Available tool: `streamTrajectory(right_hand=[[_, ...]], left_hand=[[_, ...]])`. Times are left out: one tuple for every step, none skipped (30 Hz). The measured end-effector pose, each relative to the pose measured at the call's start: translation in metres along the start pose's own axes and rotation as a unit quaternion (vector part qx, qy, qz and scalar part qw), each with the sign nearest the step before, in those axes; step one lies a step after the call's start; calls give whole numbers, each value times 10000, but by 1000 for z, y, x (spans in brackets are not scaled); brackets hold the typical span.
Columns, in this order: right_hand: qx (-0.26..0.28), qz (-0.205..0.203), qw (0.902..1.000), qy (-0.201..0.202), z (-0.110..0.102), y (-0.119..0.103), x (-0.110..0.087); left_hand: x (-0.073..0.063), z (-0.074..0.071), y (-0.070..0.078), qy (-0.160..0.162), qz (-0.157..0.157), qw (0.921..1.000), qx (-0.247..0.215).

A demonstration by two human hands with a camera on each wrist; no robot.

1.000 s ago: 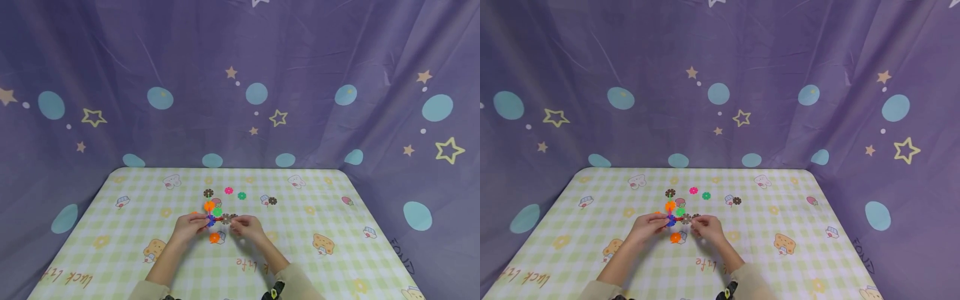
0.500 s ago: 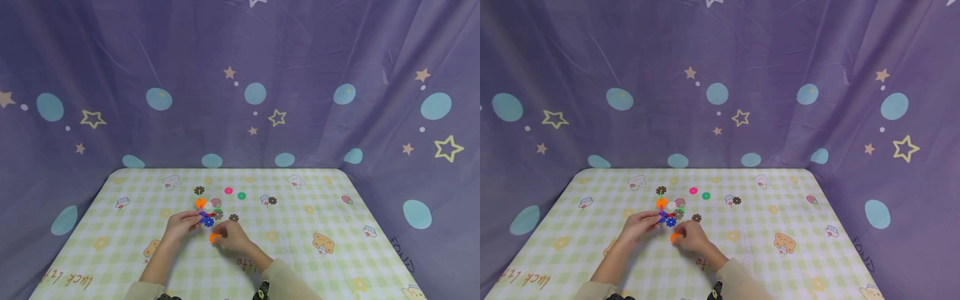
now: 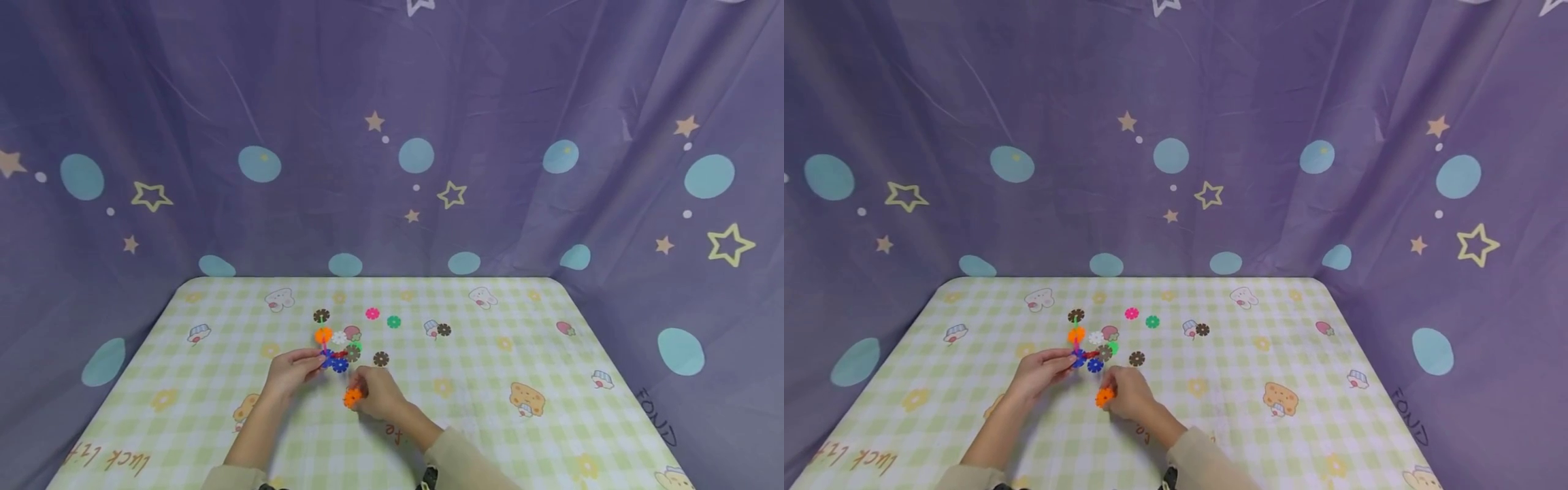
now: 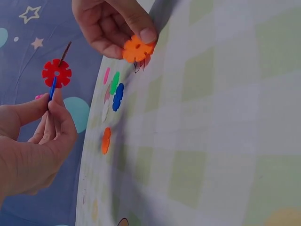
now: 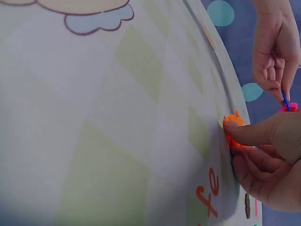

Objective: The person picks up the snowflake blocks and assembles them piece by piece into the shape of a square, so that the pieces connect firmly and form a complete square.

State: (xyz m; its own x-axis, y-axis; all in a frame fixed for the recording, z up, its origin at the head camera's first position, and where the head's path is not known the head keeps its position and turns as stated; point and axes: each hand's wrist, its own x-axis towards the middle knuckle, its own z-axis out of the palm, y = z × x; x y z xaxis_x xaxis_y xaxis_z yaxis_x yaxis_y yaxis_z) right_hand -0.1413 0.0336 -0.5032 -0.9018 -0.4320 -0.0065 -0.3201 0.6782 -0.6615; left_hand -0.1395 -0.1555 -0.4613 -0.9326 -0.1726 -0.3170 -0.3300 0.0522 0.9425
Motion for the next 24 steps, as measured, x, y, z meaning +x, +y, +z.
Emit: streamTrajectory(right_hand=[[145,9,9999,51,0,1,-1],[269,3,9996,116,-1,3,-2],[370,-25,9991,201,-1,5,-3],[450,-54,9986,284,-2,6,-4],[525,-92,9979,376,-3,8,-5],[613,-126,9970,449,-4,10,-6],[661,-156,9963,521,-5,12,-7],[709,-139,9958,568,-6,14,-7],[743,-154,9952,625,-8,17,-8],[775,-137,9947,661,-8,19,-8],[838,-119,9940,689,-9,21,-9],[904,-93,9933,716,-11,23,-9],[940,-71,9927,755,-12,25,-9],[1006,-39,9918,788,-13,26,-9],[1079,-17,9907,826,-14,28,-9],[1174,57,9895,845,-15,30,-9],[1308,127,9875,867,-16,31,-9],[1411,181,9857,907,-17,33,-9],[1510,244,9837,940,-18,34,-9],[1619,320,9815,971,-19,34,-9],[1727,382,9790,1011,-21,35,-9],[1847,450,9761,1048,-22,36,-9],[1948,504,9735,1086,-24,36,-9],[2020,526,9715,1123,-25,37,-9]], left_hand=[[0,0,0,-6,-15,10000,11],[0,0,-1,-16,-29,10000,17],[0,0,-2,-36,-37,10000,28],[1,0,-2,-59,-42,10000,37],[1,1,-3,-76,-48,10000,39],[1,1,-4,-98,-52,9999,47],[2,1,-5,-112,-57,9999,70],[2,1,-6,-122,-70,9999,75],[2,1,-6,-142,-84,9998,89],[2,1,-7,-150,-99,9998,86],[2,1,-8,-154,-110,9998,84],[2,1,-9,-167,-116,9998,91],[2,1,-9,-180,-108,9997,95],[2,1,-10,-201,-94,9997,89],[2,2,-10,-214,-87,9997,81],[1,2,-10,-212,-82,9997,69],[1,3,-10,-229,-80,9997,56],[1,4,-11,-234,-82,9997,60],[1,4,-11,-237,-71,9997,68],[1,5,-12,-230,-81,9997,73],[1,6,-12,-231,-80,9997,86],[0,6,-12,-245,-74,9996,102],[0,7,-13,-257,-65,9996,128],[0,7,-13,-265,-59,9995,169]])
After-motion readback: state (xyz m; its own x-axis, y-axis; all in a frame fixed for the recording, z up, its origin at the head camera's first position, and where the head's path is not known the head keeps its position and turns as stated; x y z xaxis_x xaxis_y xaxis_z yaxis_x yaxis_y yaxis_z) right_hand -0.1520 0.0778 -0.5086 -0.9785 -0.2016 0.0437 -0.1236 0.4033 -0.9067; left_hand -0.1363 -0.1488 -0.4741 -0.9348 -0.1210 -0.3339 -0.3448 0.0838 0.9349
